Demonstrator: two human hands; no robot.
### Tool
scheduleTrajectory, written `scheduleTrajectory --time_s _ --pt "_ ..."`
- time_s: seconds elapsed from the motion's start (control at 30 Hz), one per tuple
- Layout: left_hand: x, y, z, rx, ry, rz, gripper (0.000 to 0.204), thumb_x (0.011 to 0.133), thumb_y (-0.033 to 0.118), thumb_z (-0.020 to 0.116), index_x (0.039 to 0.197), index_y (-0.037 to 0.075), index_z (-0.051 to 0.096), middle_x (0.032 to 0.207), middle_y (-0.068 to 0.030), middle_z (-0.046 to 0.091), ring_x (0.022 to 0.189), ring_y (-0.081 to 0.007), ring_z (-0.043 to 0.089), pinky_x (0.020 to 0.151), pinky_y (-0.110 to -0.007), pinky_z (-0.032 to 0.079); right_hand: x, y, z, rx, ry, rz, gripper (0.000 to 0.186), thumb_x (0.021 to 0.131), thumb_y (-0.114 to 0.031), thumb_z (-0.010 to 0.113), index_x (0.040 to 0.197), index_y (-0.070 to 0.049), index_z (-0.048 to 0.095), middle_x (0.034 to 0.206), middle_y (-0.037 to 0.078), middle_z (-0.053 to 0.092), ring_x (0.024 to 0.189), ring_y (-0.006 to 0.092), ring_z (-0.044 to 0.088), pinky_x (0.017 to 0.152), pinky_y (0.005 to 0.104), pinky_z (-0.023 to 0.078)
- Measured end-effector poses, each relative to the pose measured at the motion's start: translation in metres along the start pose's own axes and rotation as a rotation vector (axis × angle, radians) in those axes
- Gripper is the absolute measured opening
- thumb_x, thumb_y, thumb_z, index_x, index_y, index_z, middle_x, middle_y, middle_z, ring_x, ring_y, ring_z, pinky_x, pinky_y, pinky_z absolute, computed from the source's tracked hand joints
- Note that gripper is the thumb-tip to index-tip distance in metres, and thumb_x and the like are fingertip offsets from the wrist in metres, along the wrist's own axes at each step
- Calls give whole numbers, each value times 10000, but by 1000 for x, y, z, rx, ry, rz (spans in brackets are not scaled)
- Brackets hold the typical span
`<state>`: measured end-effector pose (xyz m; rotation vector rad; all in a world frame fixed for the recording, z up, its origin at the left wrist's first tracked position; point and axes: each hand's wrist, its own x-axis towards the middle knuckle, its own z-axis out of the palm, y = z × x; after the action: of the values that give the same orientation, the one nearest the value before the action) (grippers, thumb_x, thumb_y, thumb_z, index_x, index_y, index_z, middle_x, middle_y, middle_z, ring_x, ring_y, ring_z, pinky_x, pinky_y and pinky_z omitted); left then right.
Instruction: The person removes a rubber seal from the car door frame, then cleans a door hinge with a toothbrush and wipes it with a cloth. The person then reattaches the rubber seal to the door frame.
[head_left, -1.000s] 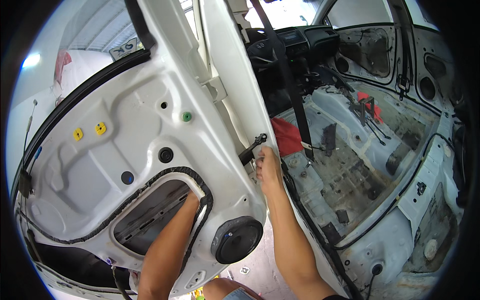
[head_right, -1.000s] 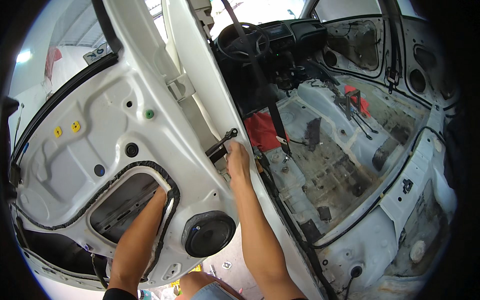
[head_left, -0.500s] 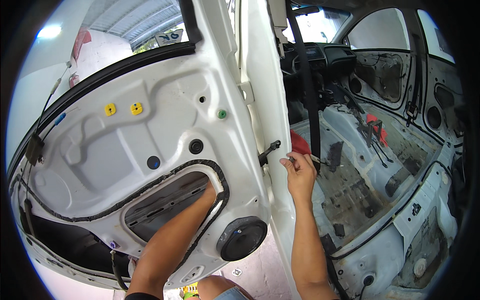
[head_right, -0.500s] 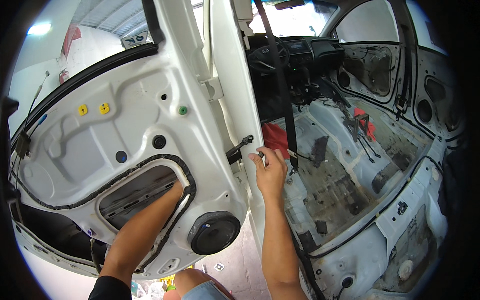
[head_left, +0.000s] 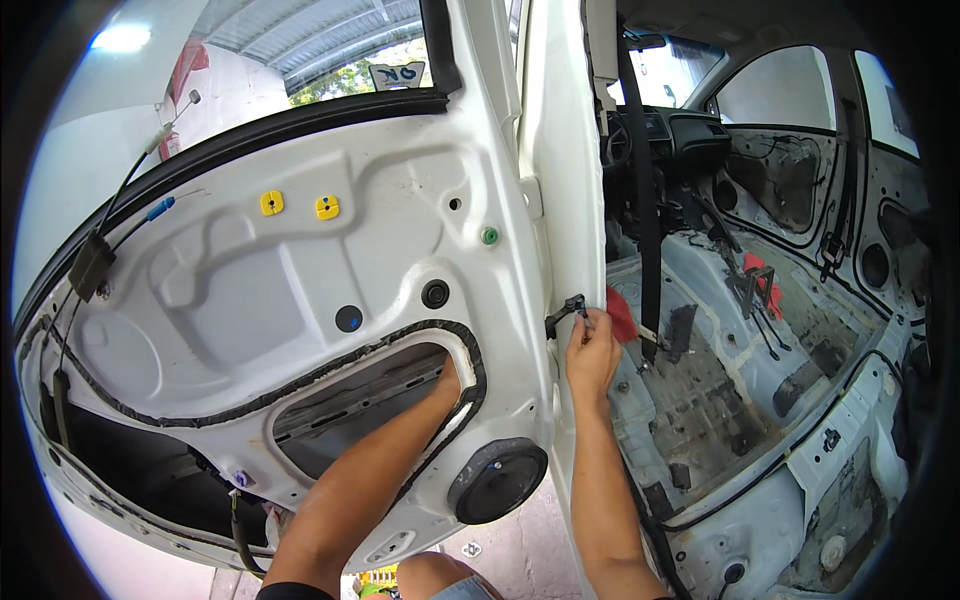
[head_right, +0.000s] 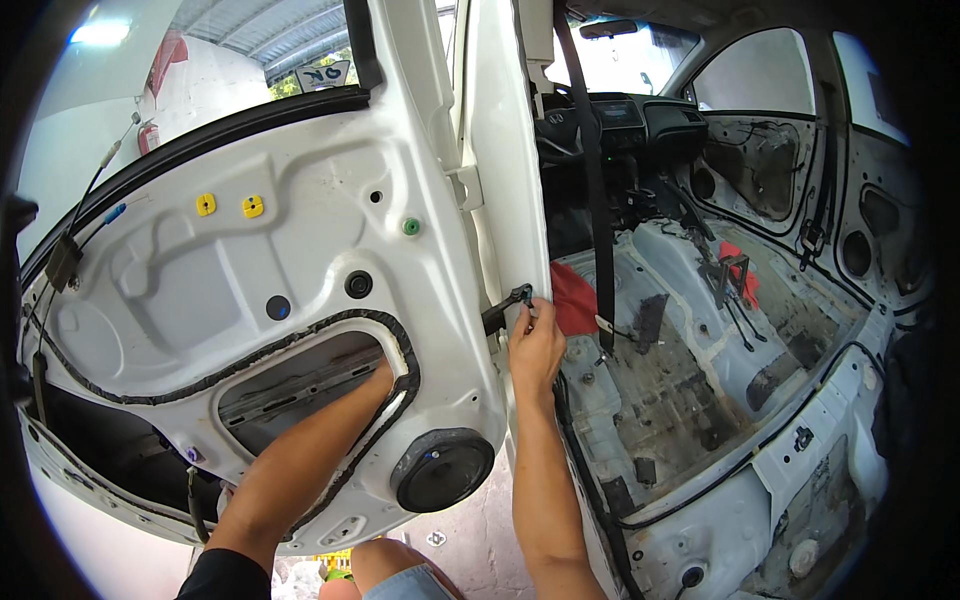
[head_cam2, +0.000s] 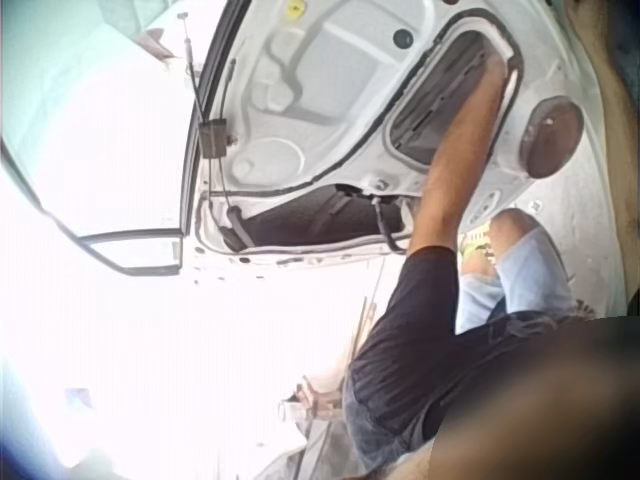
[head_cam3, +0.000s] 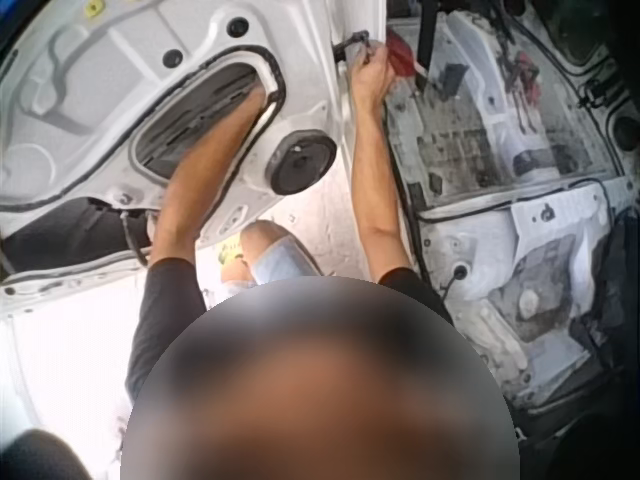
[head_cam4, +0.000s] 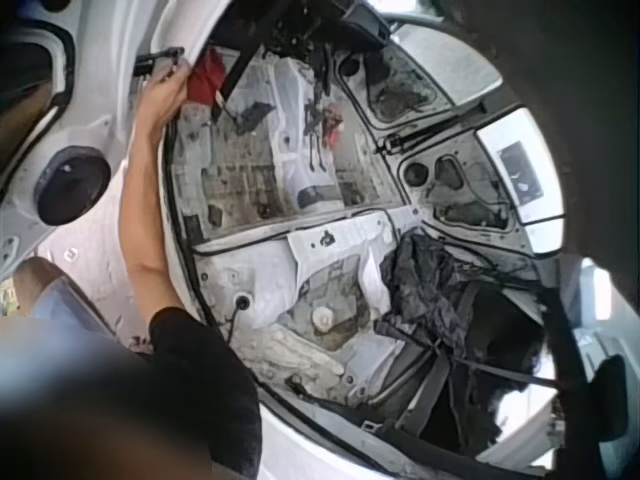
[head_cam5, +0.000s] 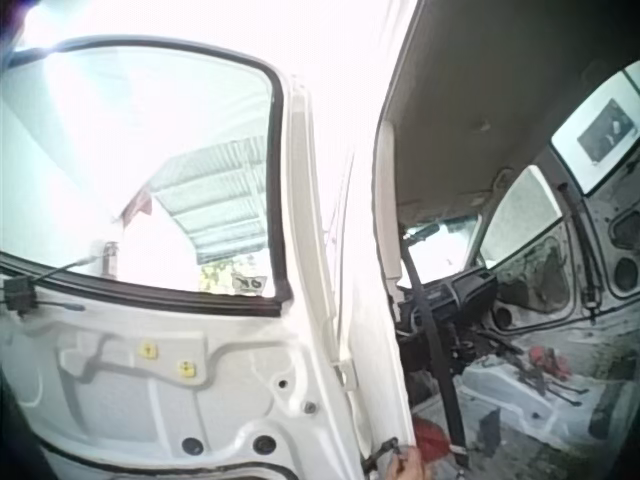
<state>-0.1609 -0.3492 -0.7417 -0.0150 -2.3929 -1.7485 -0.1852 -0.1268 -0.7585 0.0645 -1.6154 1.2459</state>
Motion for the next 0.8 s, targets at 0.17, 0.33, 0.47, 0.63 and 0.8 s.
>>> scheduleTrajectory --time_s 0.17,0.33,0.47,0.63,0.8 --pt "4 0 5 -2 1 6 495 1014 281 417 1428 12 453 1447 -148 473 1331 -236 431 1101 -341 335 2 1 7 -65 25 -7 155 937 -105 651 1052 -2 658 792 218 703 715 358 712 612 418 543" --pt "7 -1 8 -7 0 11 505 1017 292 407 1437 14 445 1461 -150 462 1346 -239 418 1111 -341 325 2 0 8 -70 92 -68 166 936 -121 662 1044 3 680 832 226 707 754 389 704 651 438 548" --pt "7 -3 10 -15 -1 11 514 1019 300 399 1444 14 439 1472 -151 454 1358 -240 409 1118 -341 317 2 0 7 -123 45 -61 168 937 -129 661 1033 4 698 870 220 713 786 393 703 693 445 550" --pt "8 -2 11 -20 0 15 524 1022 311 389 1453 16 431 1486 -153 443 1374 -243 396 1128 -341 308 10 1 7 -94 74 -137 169 924 -118 671 1037 4 704 876 217 712 797 382 702 703 433 550" --pt "9 -1 13 -20 1 16 534 1026 322 380 1462 17 423 1500 -154 433 1389 -245 384 1138 -341 298 13 4 4 -129 -43 -66 168 913 -98 676 1037 11 706 873 219 711 795 359 709 701 424 548"
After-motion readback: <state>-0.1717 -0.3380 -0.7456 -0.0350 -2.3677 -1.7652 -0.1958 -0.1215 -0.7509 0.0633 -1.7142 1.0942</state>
